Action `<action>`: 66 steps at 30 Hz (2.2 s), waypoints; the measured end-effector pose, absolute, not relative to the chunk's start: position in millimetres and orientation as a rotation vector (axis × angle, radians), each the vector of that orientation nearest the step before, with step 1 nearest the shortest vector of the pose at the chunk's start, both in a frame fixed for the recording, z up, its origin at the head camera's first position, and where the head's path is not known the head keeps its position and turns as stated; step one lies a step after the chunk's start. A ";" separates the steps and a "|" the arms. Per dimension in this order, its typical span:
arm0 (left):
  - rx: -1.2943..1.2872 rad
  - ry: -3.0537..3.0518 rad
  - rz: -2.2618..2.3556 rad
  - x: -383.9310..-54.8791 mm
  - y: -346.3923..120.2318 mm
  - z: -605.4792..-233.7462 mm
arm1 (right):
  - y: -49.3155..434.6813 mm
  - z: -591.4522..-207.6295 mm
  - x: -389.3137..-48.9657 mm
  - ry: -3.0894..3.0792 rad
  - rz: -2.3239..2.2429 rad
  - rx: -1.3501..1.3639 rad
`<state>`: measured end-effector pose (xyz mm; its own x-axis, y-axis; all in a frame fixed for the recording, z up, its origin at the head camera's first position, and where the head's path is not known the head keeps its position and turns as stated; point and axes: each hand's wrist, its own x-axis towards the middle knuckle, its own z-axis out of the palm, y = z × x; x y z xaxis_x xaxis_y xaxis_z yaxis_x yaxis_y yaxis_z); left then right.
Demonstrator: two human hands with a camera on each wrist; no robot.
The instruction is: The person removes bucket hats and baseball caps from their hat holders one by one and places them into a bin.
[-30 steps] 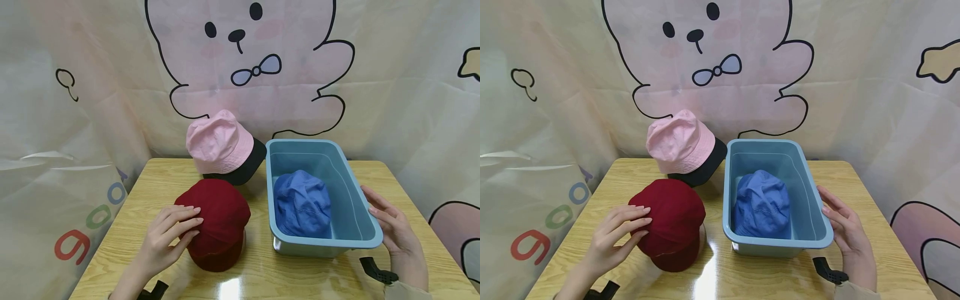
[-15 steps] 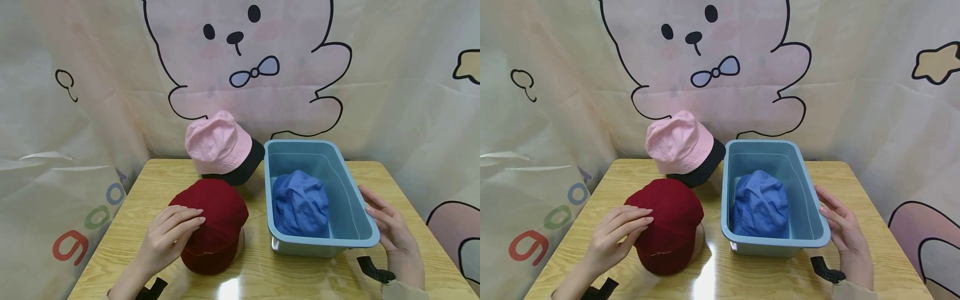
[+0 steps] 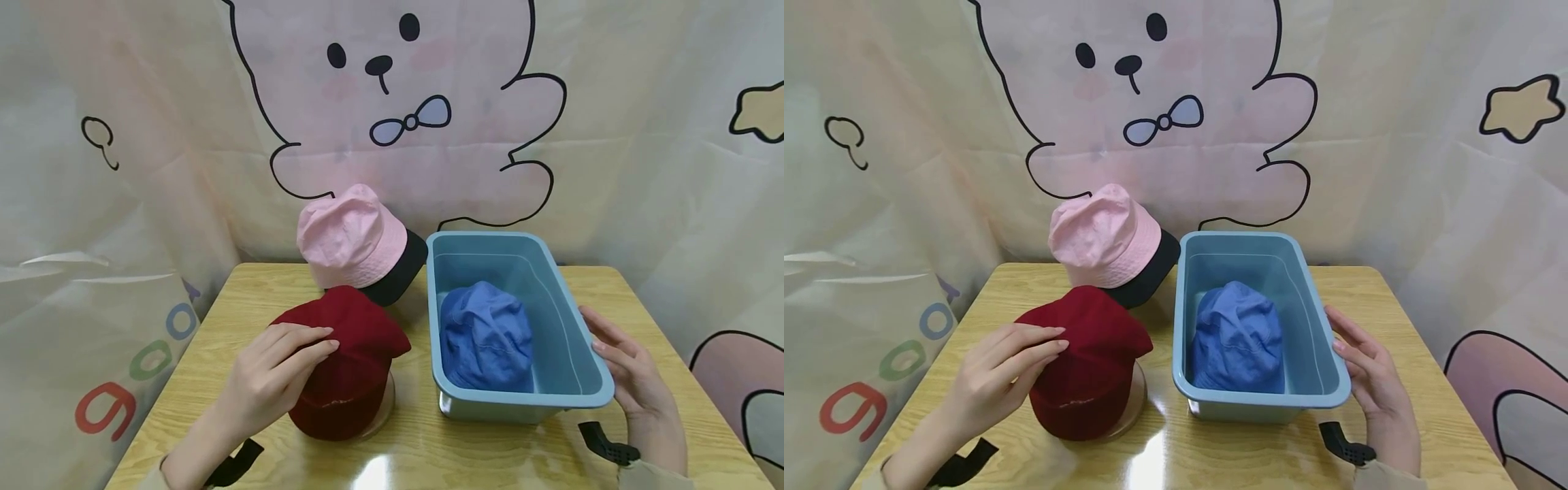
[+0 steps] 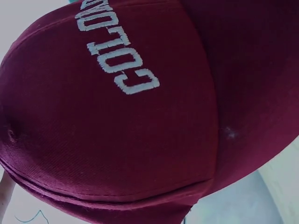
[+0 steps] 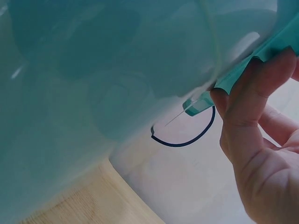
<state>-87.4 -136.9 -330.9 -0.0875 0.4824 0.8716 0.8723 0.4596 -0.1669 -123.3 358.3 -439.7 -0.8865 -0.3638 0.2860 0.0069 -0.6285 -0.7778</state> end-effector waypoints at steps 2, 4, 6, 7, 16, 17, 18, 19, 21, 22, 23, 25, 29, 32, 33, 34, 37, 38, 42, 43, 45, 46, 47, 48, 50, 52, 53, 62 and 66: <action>-1.166 -1.734 -0.483 -88.2 -136.2 -327.8 | 357.9 -439.6 -123.1 1.244 -2.586 -0.608; -1.162 -1.740 -0.470 -88.9 -135.8 -325.1 | 357.5 -439.9 -122.9 1.249 -2.584 -0.609; -1.159 -1.751 -0.458 -89.4 -135.4 -322.9 | 357.1 -440.5 -122.8 1.245 -2.582 -0.621; -1.157 -1.760 -0.454 -89.5 -135.5 -321.7 | 357.0 -441.1 -122.8 1.238 -2.580 -0.627; -1.097 -1.887 -0.536 -91.9 -138.3 -307.5 | 356.1 -443.4 -121.9 1.223 -2.566 -0.664; -1.087 -1.895 -0.545 -92.3 -138.7 -305.9 | 356.1 -443.3 -122.0 1.232 -2.567 -0.659; -1.078 -1.904 -0.552 -92.7 -138.9 -304.4 | 356.1 -443.2 -122.0 1.236 -2.568 -0.656; -1.070 -1.913 -0.558 -93.0 -139.2 -303.0 | 356.3 -443.2 -122.1 1.237 -2.568 -0.657; -1.057 -1.932 -0.579 -93.1 -139.3 -300.6 | 356.7 -443.0 -122.2 1.234 -2.567 -0.662; -1.049 -1.941 -0.586 -93.3 -139.4 -299.3 | 356.9 -442.8 -122.3 1.233 -2.567 -0.665; -1.042 -1.951 -0.591 -93.3 -139.5 -298.2 | 357.1 -442.7 -122.3 1.229 -2.566 -0.668; -1.031 -1.965 -0.598 -93.2 -139.5 -295.5 | 357.6 -442.5 -122.4 1.222 -2.565 -0.670; -1.036 -1.974 -0.619 -93.3 -139.6 -288.8 | 358.2 -442.2 -122.6 1.229 -2.564 -0.665; -1.053 -1.983 -0.639 -93.1 -138.8 -283.5 | 359.3 -441.8 -121.6 1.237 -2.568 -0.659; -1.056 -1.990 -0.640 -93.0 -138.5 -281.9 | 359.7 -441.7 -121.2 1.240 -2.570 -0.657; -1.061 -1.996 -0.636 -92.9 -138.2 -280.3 | 360.0 -441.6 -120.8 1.238 -2.571 -0.657; -1.070 -2.010 -0.618 -91.9 -136.7 -276.0 | 360.4 -441.2 -120.1 1.216 -2.572 -0.670; -1.072 -2.013 -0.613 -91.3 -136.2 -274.7 | 360.3 -441.1 -120.3 1.208 -2.573 -0.673; -1.085 -2.009 -0.606 -88.4 -134.3 -270.0 | 358.8 -440.8 -121.3 1.243 -2.568 -0.663; -1.089 -2.008 -0.606 -87.3 -134.1 -268.8 | 358.0 -440.7 -121.8 1.264 -2.566 -0.658; -1.100 -1.997 -0.612 -85.6 -133.4 -267.0 | 357.0 -440.2 -122.2 1.306 -2.563 -0.641; -1.104 -1.994 -0.615 -84.9 -133.0 -266.3 | 356.7 -440.1 -122.1 1.320 -2.563 -0.638; -1.110 -1.991 -0.619 -84.4 -132.5 -265.5 | 356.6 -440.1 -122.0 1.329 -2.564 -0.636; -1.114 -1.986 -0.622 -83.7 -131.8 -264.7 | 356.6 -440.2 -122.0 1.330 -2.563 -0.636; -1.123 -1.974 -0.625 -82.2 -130.1 -263.0 | 356.9 -440.2 -121.8 1.328 -2.561 -0.633; -1.127 -1.965 -0.622 -80.2 -128.3 -260.7 | 357.2 -440.2 -121.9 1.327 -2.559 -0.632; -1.130 -1.961 -0.620 -79.0 -127.3 -259.3 | 357.3 -440.0 -121.9 1.331 -2.559 -0.627; -1.197 -1.949 -0.605 -74.1 -121.1 -250.8 | 358.6 -439.7 -123.2 1.315 -2.565 -0.607; -1.231 -1.934 -0.605 -74.8 -118.7 -249.5 | 358.5 -439.7 -123.3 1.305 -2.563 -0.629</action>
